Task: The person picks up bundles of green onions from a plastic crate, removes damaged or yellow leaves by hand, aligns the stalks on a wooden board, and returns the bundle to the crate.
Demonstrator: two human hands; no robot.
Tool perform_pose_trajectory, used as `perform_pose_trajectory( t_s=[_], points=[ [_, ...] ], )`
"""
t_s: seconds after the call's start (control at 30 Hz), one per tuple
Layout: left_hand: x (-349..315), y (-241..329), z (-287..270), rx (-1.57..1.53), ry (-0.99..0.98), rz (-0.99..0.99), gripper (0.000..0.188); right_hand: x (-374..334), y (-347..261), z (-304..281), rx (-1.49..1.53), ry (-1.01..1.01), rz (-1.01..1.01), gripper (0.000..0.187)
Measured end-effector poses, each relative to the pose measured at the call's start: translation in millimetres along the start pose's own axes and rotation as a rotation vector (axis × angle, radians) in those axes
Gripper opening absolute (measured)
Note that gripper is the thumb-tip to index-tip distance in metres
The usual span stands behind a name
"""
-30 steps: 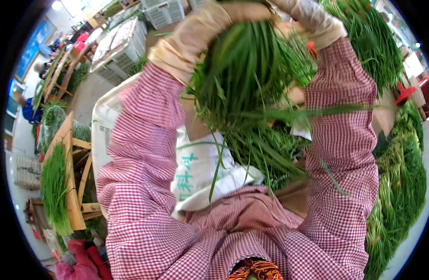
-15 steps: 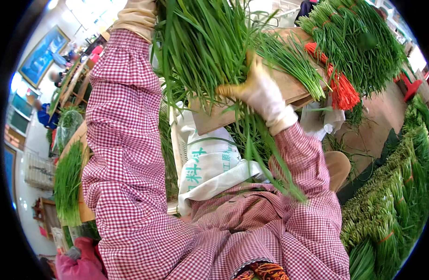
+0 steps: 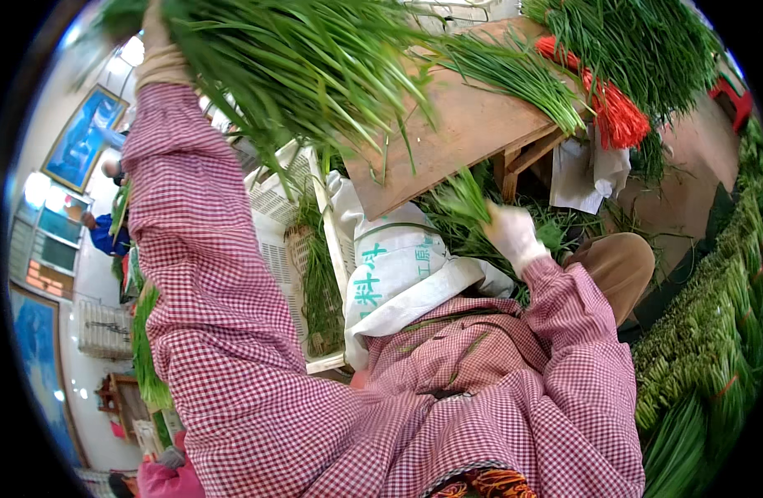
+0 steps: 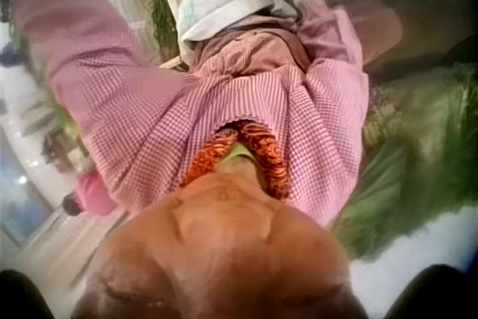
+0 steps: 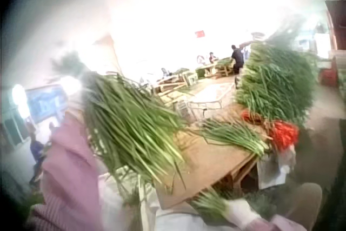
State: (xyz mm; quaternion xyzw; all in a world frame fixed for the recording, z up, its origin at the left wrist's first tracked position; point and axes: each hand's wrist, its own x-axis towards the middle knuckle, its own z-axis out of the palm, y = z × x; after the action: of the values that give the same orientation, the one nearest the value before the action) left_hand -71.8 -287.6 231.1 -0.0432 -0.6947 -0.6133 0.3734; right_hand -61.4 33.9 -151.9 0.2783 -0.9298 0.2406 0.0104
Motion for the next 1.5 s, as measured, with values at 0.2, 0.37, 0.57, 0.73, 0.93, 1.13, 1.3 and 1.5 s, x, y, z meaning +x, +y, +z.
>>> perform_pose_trajectory(
  t_s=[0.2, 0.37, 0.57, 0.73, 0.93, 1.13, 1.3, 1.5],
  points=[
    [-6, 16, -7, -0.018, -0.003, 0.18, 0.022, -9, 56, -1, -0.228, -0.929, 0.31, 0.064],
    [-31, 22, -11, -0.092, -0.141, 0.196, 0.025, 39, -10, -78, 1.105, -0.101, 0.019, 0.042],
    [-25, -2, 17, -0.375, -0.571, 0.448, 0.027, 125, -2, -109, 1.747, 0.263, 0.03, 0.048],
    [-29, 51, 16, -0.415, -0.68, 0.195, 0.026, 114, -88, -61, 2.067, -0.069, 0.269, 0.049],
    [-25, -18, -5, -0.134, -0.222, 0.481, 0.028, 45, -110, -84, 2.341, -0.155, 0.001, 0.052],
    [-22, -43, -5, -0.177, -0.164, 0.295, 0.03, 46, -82, -65, 2.426, -0.379, -0.274, 0.041],
    [-21, -52, 0, -0.304, -0.252, 0.219, 0.031, 25, -57, -76, 2.119, -0.313, -0.108, 0.018],
    [-24, -4, -36, -0.458, -0.573, 0.067, 0.032, -29, 35, -31, 2.144, 0.014, 0.281, 0.034]
  ],
)
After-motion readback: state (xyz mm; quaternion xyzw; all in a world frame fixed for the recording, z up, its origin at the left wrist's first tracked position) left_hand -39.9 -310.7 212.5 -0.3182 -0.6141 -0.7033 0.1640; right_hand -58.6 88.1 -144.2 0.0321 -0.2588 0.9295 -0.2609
